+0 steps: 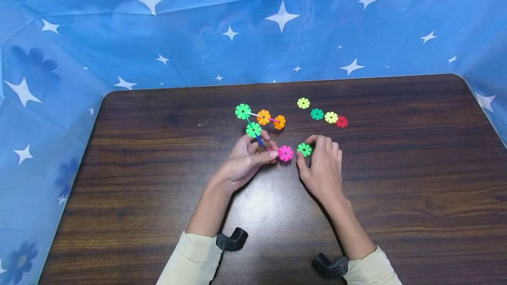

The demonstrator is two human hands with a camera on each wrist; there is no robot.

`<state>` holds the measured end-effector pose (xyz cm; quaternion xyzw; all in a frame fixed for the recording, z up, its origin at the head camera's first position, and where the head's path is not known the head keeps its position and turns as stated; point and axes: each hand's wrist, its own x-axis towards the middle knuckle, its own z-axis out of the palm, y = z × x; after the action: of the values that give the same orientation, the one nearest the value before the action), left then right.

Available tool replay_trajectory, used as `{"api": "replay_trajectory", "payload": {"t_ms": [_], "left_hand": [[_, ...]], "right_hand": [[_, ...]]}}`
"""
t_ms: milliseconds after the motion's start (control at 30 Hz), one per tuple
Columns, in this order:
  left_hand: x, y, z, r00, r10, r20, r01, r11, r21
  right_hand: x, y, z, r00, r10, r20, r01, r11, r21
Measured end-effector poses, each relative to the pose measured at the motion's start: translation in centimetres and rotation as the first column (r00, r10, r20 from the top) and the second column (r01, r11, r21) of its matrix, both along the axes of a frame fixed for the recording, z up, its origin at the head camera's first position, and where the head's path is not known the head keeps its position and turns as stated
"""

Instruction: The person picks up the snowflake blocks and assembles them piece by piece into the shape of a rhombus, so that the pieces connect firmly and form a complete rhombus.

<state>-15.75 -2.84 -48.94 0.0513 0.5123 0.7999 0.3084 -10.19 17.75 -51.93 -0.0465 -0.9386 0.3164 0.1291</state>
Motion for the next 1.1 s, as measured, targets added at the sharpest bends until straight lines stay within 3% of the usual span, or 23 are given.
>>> {"api": "replay_trajectory", "payload": {"t_ms": [200,300,567,1100], "left_hand": [[-0.08,-0.16,0.20,0.998,0.045,0.052,-0.043,0.998,-0.040],[-0.13,-0.21,0.10,0.996,0.043,0.076,-0.039,0.998,-0.053],[-0.19,-0.12,-0.37,0.998,0.024,0.065,-0.021,0.999,-0.035],[-0.12,0.17,-0.19,0.998,-0.029,0.055,0.027,0.999,0.035]], "right_hand": [[0.05,0.23,0.17,0.997,0.001,-0.078,-0.021,0.969,-0.245],[0.10,0.35,0.16,0.995,0.008,-0.100,-0.039,0.951,-0.307],[0.23,0.31,0.33,0.984,0.092,-0.154,-0.140,0.931,-0.337],[0.02,0.39,0.23,0.973,0.120,-0.198,-0.186,0.914,-0.361]]}}
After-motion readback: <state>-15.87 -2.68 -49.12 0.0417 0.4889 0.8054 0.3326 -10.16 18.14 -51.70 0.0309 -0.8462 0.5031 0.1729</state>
